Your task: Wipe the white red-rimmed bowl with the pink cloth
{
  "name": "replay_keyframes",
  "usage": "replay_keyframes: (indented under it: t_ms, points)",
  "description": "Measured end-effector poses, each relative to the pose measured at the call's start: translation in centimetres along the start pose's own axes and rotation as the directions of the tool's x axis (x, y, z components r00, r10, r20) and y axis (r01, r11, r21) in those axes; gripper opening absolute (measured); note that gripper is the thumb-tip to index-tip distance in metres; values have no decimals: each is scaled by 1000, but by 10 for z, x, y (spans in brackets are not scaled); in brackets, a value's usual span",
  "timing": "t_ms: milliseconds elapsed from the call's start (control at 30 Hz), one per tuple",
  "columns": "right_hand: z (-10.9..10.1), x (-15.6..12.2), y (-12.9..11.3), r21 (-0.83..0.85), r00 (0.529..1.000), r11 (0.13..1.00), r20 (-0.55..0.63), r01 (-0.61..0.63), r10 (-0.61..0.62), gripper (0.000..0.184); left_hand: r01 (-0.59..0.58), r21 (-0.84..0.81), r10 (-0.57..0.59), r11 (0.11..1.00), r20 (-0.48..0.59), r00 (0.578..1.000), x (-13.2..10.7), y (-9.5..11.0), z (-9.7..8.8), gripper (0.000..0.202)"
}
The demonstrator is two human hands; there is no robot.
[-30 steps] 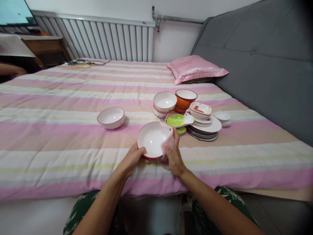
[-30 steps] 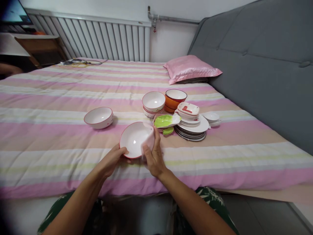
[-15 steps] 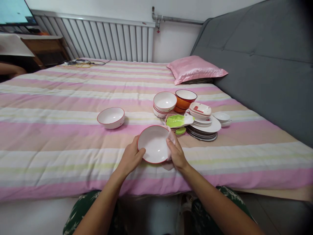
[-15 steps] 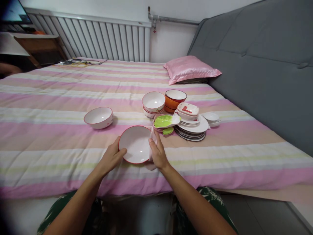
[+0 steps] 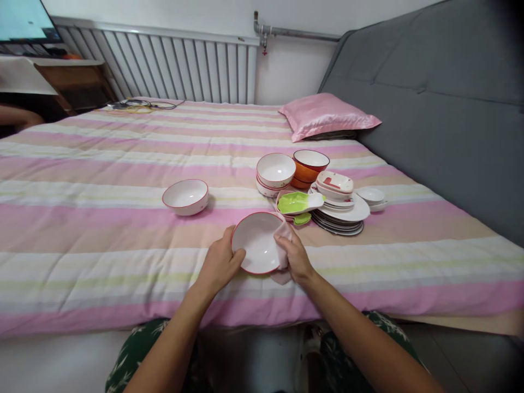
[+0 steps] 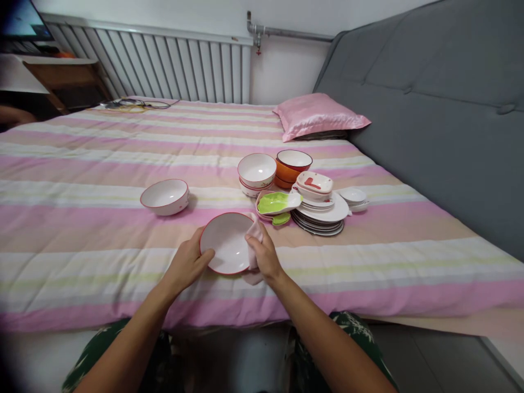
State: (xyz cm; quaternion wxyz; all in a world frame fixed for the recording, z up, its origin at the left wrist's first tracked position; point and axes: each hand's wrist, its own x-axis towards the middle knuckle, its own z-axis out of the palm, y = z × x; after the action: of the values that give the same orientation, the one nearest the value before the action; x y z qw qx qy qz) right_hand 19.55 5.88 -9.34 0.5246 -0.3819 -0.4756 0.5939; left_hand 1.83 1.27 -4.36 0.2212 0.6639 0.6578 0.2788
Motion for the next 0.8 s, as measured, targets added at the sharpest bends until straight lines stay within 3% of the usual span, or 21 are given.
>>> replay_keyframes:
  t_ms: [200,400,567,800]
  points:
    - [2,1,-3,18,999,999,-31,-37,37,34,-17,40,16,999,14,1000,0,3,-1,53]
    - [3,1,-2,-52,997,998,-72,-18,14,42,-79,156,82,985,-14,997,-2,5,-2,54]
    - [2,2,-1,-91,999,995,-29,30,-33,38,-98,275,113,956,-38,993,-4,7,-3,54]
    - [-2,6,1,-135,998,989,16,56,-55,35,-88,296,97,951,-17,995,-2,6,-3,54]
